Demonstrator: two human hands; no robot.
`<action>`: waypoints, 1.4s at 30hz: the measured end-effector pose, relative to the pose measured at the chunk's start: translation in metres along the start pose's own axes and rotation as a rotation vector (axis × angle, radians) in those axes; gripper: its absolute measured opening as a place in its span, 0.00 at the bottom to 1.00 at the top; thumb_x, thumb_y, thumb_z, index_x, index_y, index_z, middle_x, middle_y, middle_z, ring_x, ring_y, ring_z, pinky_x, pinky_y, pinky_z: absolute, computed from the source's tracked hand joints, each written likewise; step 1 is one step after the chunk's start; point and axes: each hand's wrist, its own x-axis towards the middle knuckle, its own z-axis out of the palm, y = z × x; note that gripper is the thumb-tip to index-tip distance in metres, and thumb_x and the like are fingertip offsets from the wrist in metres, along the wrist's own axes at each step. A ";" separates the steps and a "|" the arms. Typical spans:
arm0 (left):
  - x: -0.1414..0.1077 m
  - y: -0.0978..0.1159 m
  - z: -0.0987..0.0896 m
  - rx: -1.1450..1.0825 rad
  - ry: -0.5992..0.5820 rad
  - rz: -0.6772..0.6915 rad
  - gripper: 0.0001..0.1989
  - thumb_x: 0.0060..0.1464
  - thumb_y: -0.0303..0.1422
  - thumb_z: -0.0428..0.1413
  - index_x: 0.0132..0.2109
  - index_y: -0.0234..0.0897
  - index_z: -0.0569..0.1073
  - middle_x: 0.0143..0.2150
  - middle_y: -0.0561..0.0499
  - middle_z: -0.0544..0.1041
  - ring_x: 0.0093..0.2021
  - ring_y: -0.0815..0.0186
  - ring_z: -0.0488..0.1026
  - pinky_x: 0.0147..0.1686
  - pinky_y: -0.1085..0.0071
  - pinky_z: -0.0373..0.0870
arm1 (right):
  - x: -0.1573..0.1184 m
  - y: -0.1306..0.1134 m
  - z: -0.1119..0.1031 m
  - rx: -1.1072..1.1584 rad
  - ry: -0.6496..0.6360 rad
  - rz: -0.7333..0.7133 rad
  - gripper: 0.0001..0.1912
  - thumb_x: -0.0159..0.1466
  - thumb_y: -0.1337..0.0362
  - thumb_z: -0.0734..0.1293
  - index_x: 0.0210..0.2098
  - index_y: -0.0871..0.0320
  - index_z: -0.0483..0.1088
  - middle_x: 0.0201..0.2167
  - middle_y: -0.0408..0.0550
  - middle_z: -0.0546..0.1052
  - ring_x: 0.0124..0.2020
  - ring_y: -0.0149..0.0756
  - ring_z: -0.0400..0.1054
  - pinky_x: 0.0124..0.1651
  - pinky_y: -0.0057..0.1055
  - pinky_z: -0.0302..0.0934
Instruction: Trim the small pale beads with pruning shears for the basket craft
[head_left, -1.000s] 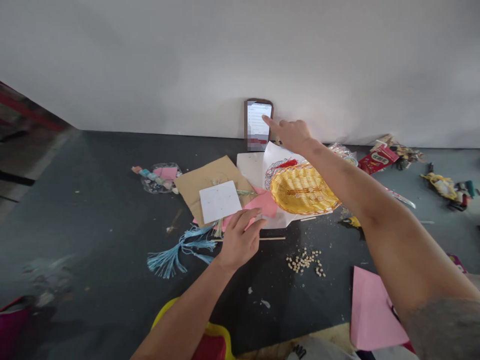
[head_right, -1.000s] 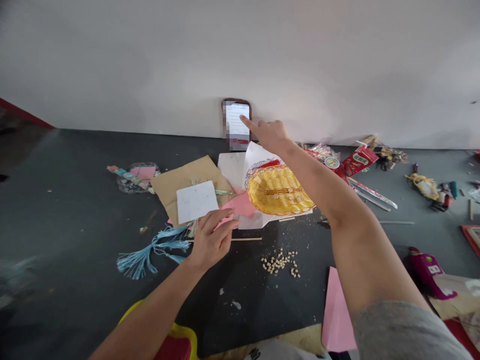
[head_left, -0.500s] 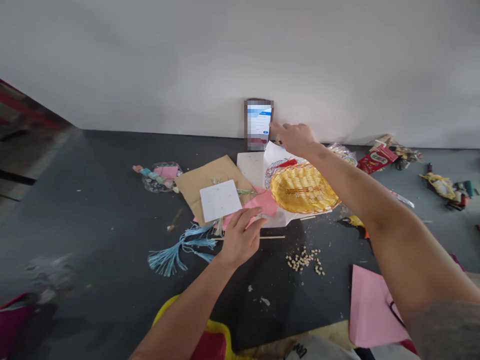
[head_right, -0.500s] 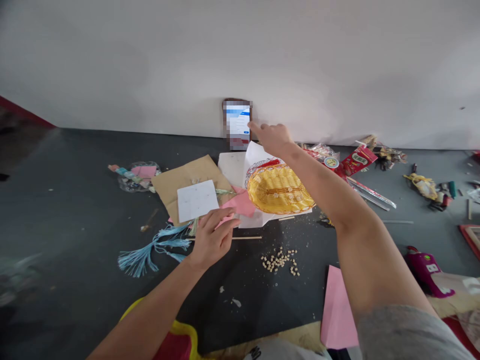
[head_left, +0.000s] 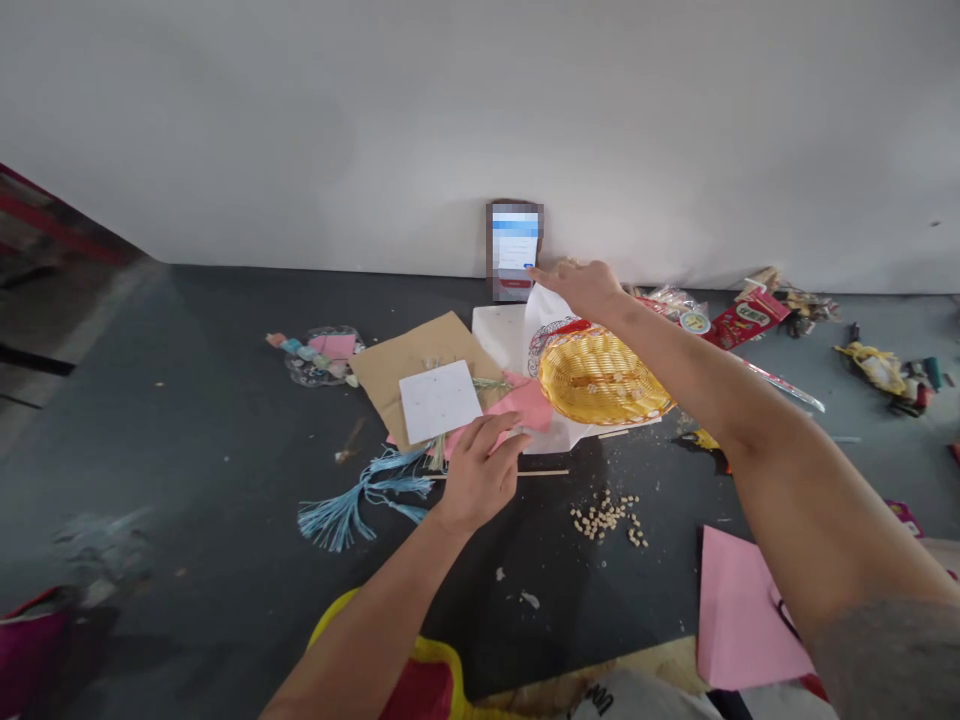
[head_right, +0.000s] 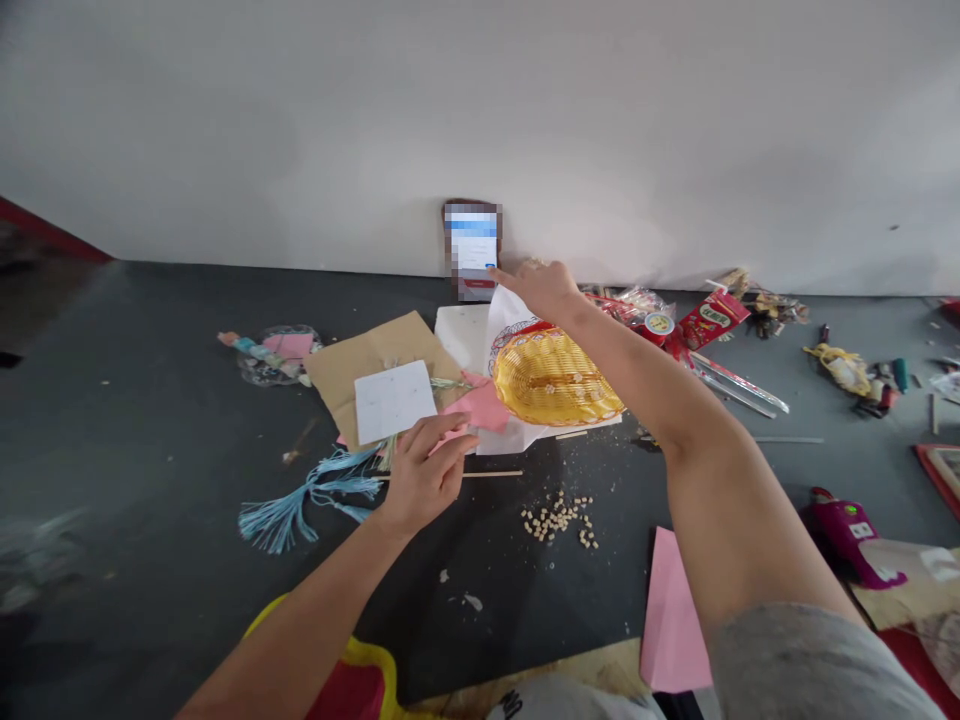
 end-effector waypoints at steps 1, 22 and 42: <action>0.000 0.000 0.000 -0.002 0.000 -0.002 0.13 0.56 0.17 0.54 0.43 0.39 0.74 0.48 0.43 0.80 0.43 0.60 0.75 0.42 0.63 0.74 | 0.002 0.000 0.000 -0.001 -0.007 0.006 0.41 0.69 0.75 0.55 0.76 0.43 0.41 0.61 0.59 0.73 0.56 0.51 0.71 0.48 0.43 0.68; 0.001 0.000 0.001 -0.005 0.014 0.019 0.14 0.56 0.17 0.53 0.42 0.40 0.76 0.48 0.44 0.80 0.43 0.61 0.75 0.42 0.65 0.73 | -0.121 -0.018 -0.009 0.249 0.208 0.080 0.13 0.72 0.63 0.56 0.39 0.56 0.71 0.37 0.52 0.79 0.35 0.39 0.71 0.33 0.32 0.52; 0.005 0.008 -0.001 0.162 0.019 0.107 0.08 0.64 0.30 0.55 0.34 0.39 0.72 0.42 0.45 0.80 0.43 0.60 0.77 0.43 0.63 0.72 | -0.267 -0.085 0.057 0.798 0.681 0.282 0.25 0.70 0.56 0.57 0.21 0.51 0.41 0.15 0.40 0.55 0.17 0.33 0.51 0.24 0.34 0.46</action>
